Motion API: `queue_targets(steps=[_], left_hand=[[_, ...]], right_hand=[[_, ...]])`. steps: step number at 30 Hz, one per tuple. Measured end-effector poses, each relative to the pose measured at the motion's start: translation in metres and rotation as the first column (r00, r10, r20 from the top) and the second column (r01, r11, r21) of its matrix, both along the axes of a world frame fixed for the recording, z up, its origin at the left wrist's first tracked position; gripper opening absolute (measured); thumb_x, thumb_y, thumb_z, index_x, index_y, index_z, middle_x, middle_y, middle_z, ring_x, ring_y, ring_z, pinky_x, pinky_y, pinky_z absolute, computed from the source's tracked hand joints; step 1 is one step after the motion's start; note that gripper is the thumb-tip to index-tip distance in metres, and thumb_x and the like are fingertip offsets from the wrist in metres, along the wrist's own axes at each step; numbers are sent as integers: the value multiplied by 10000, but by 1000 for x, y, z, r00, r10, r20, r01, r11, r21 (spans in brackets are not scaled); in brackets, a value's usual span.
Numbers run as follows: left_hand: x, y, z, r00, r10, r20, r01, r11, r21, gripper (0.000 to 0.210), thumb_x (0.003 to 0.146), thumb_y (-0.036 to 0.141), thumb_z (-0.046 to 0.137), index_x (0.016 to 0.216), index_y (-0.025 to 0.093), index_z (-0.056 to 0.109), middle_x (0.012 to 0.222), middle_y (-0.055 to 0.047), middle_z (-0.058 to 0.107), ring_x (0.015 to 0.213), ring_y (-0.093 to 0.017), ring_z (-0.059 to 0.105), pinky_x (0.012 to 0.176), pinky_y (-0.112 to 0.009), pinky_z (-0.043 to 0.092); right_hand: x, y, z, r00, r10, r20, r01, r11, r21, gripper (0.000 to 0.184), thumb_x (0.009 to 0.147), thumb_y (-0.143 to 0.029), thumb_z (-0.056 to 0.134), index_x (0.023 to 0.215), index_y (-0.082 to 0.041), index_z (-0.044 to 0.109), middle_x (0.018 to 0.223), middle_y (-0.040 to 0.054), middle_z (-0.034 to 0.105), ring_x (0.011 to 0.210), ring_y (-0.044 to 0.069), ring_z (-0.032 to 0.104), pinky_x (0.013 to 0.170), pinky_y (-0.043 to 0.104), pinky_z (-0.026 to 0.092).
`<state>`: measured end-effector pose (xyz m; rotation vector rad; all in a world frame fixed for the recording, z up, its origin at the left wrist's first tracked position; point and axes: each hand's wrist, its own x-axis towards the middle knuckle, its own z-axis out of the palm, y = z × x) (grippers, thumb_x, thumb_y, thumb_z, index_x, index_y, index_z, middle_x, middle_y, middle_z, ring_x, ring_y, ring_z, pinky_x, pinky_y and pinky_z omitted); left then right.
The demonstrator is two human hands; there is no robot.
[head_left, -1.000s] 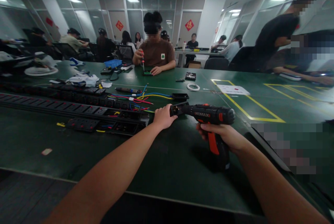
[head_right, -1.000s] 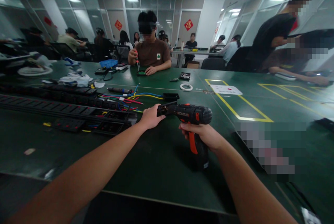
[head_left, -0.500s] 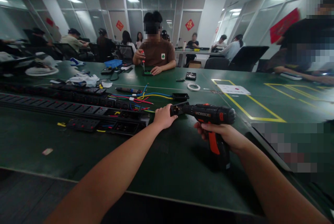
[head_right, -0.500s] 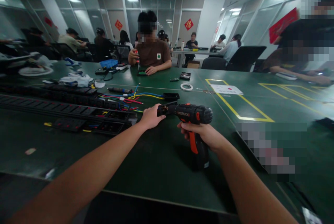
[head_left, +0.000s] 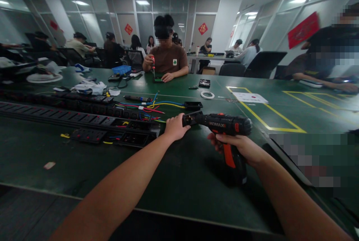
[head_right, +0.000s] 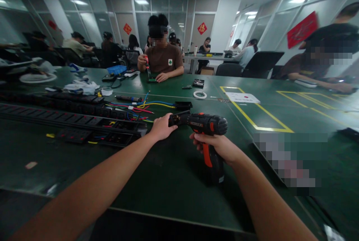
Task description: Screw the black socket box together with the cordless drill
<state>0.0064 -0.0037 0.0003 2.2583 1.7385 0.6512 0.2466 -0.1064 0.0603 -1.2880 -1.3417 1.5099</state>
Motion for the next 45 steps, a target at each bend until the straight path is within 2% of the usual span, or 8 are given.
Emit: queue_targets(steps=[10,16,25,34,45], left_hand=[[0,-1,0,1000,1,8,-1,1000,3,560,918,469,702,1400,245,527,1332,-110,710,1234,-328,648,1055,-448,437],[0,1,-4,1000,6,-4,-6,1000,10,575,911,476,708,1403,242,526,1328,-116,709,1227,-331,653,1044,-451,442],[0,-2,0,1000,0,-9,0,1000,0,575,922,479,689,1415,240,515,1346,-117,702,1238,-332,644,1050,-453,440],[0,-2,3,1000,-2,-9,2,1000,-10,574,919,482,690,1413,245,517,1336,-104,708,1233,-329,648,1059,-454,445],[0,-3,3,1000,-3,-14,3,1000,-6,582,916,486,683,1419,240,523,1342,-119,702,1229,-328,651,1052,-450,444]], right_hand=[[-5,-5,5,1000,14,0,-14,1000,8,612,644,-637,920,1022,-166,821,884,79,741,758,220,674,681,352,517],[-7,-6,6,1000,11,-5,-11,1000,15,540,632,-620,931,907,-171,811,900,81,758,741,213,670,680,354,520],[-8,-6,5,1000,0,-3,0,999,34,486,620,-585,938,803,-171,763,769,44,730,672,197,656,672,343,506],[-6,-6,3,1000,-20,-3,20,998,58,389,682,-516,909,771,-175,743,738,40,700,665,203,632,666,357,498],[-8,-7,6,1000,1,18,-3,996,88,390,686,-519,901,727,-173,727,701,33,667,645,190,599,640,346,478]])
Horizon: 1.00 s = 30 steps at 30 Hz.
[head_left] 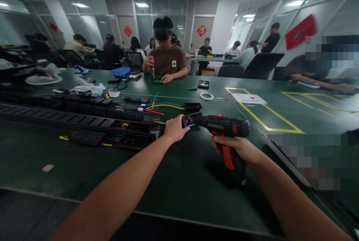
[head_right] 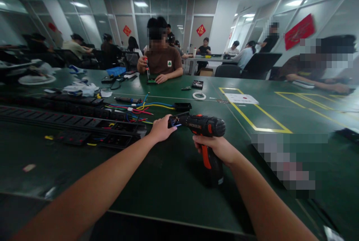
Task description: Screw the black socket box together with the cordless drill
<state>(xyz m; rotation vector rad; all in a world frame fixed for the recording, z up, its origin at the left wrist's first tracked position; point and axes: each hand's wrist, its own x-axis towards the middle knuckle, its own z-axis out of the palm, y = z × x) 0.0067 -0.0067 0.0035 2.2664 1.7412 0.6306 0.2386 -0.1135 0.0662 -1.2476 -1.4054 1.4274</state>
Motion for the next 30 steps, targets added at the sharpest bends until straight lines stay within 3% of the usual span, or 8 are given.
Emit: queue_targets(steps=[19,30], left_hand=[[0,1,-1,1000,-1,3,1,1000,-7,579,916,492,684,1416,250,520,1346,-106,699,1223,-326,649,1059,-456,441],[0,1,0,1000,10,5,-10,1000,-4,550,917,475,704,1391,255,530,1335,-108,711,1227,-325,653,1044,-444,449]], right_hand=[[1,1,-1,1000,7,22,-7,1000,-2,391,696,-528,894,727,-180,718,694,29,654,649,191,593,643,346,485],[6,7,-10,997,-53,-47,50,997,-65,450,633,-499,948,899,-181,773,838,68,747,706,216,661,658,359,540]])
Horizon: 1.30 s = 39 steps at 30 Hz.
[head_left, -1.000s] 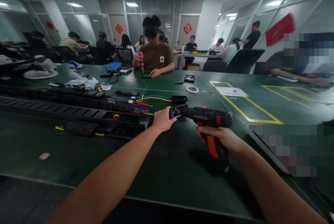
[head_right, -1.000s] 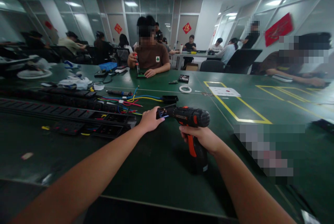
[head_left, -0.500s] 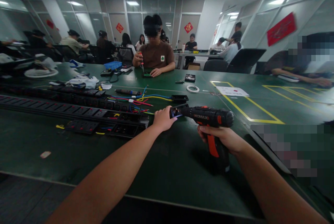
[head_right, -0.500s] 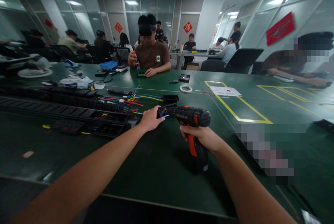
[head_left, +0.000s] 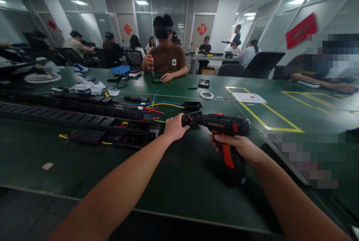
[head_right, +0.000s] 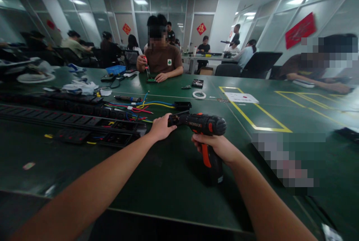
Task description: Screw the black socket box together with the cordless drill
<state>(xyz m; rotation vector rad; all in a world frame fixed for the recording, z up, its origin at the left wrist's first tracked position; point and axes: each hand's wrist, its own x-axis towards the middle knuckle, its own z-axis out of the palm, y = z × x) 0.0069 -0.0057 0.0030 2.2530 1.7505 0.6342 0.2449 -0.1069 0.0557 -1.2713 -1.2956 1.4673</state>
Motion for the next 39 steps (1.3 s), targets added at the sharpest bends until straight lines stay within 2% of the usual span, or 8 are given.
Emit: queue_targets(steps=[16,28,39], left_hand=[[0,1,0,1000,-9,3,9,1000,-7,558,928,479,685,1410,256,513,1348,-113,702,1238,-328,645,1059,-456,437],[0,-1,2,1000,-3,3,3,1000,-16,556,924,458,702,1405,250,516,1334,-111,708,1238,-325,648,1060,-448,438],[0,1,-1,1000,-8,2,8,1000,6,568,917,463,702,1407,241,521,1321,-112,713,1213,-333,656,1041,-453,451]], right_hand=[[1,-1,1,998,65,3,-65,998,2,411,705,-508,915,911,-171,801,814,64,733,701,208,660,649,347,529],[2,0,0,999,43,-4,-44,999,-5,454,653,-513,946,913,-176,787,853,72,748,725,209,665,641,328,544],[0,0,2,999,53,-4,-53,999,-7,437,657,-513,941,889,-177,785,816,61,733,709,207,663,633,330,537]])
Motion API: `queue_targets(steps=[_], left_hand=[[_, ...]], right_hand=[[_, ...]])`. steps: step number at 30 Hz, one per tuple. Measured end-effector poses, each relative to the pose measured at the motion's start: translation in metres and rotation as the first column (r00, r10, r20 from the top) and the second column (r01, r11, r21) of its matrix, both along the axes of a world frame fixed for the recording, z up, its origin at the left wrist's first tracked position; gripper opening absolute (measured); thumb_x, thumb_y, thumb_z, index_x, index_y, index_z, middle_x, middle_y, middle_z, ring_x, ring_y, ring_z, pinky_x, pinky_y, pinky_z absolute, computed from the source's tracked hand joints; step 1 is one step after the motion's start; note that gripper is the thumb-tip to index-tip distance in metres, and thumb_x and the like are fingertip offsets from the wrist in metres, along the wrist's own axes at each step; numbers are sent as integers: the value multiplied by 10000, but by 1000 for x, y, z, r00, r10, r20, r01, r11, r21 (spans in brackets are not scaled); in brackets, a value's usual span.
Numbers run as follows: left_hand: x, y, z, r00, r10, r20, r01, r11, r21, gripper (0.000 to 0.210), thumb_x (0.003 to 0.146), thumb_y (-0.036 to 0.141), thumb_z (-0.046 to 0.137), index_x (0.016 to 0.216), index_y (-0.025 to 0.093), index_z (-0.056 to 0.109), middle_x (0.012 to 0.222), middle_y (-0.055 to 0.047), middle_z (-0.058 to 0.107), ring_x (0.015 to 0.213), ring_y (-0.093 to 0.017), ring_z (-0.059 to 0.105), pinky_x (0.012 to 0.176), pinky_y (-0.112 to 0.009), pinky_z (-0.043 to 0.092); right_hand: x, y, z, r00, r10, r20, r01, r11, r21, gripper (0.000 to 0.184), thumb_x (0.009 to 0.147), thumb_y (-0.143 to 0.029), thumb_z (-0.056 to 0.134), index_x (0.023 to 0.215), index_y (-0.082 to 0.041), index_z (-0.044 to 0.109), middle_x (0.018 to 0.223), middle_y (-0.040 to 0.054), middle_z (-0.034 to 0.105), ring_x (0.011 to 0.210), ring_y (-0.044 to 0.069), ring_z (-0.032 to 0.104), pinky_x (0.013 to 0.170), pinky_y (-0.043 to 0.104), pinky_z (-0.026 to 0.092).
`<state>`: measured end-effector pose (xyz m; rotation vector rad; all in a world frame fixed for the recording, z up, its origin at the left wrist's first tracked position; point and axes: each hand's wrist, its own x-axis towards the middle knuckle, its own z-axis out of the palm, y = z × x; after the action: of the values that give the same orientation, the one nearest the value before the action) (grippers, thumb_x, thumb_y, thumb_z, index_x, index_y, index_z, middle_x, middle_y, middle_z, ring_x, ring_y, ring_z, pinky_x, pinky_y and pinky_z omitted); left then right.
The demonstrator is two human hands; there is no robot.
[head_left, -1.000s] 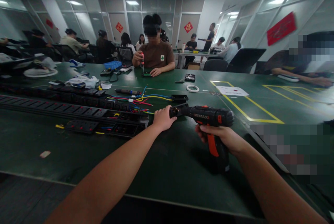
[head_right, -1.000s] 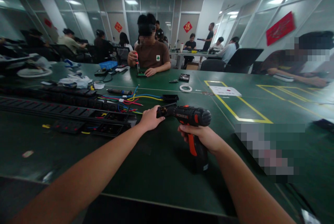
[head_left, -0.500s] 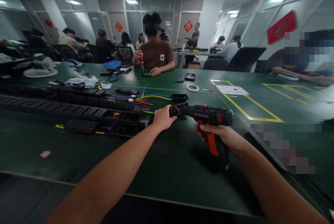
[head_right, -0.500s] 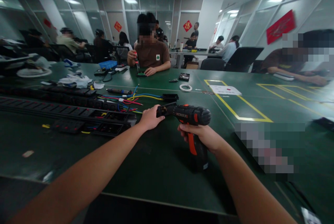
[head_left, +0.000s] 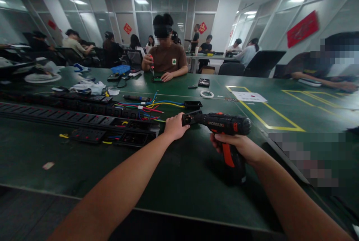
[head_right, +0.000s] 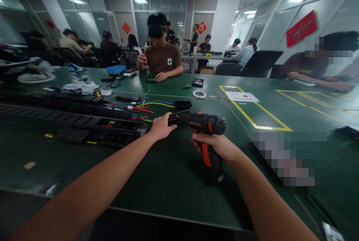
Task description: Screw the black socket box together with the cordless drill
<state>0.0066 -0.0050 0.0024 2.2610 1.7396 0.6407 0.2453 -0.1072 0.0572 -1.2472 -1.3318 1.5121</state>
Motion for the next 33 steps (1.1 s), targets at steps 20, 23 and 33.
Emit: queue_targets(steps=[20,23,33], left_hand=[[0,1,-2,1000,-1,-9,1,1000,4,579,914,473,695,1416,246,518,1332,-107,708,1218,-326,653,1046,-457,449],[1,0,-1,1000,-5,-7,5,1000,11,578,917,478,685,1417,241,517,1330,-105,708,1213,-329,654,1043,-463,452],[-1,0,0,1000,-4,-6,4,1000,3,574,915,489,678,1409,243,520,1328,-104,707,1204,-329,655,1050,-463,455]], right_hand=[[-3,-1,4,998,2,55,-5,999,54,450,644,-570,925,755,-170,751,718,33,700,648,189,633,639,328,491],[-2,1,1,999,3,47,-6,998,55,447,644,-567,929,760,-173,754,721,31,698,654,190,636,641,328,499],[0,0,0,999,23,32,-24,998,59,399,690,-522,915,786,-171,751,726,31,686,675,194,627,654,332,507]])
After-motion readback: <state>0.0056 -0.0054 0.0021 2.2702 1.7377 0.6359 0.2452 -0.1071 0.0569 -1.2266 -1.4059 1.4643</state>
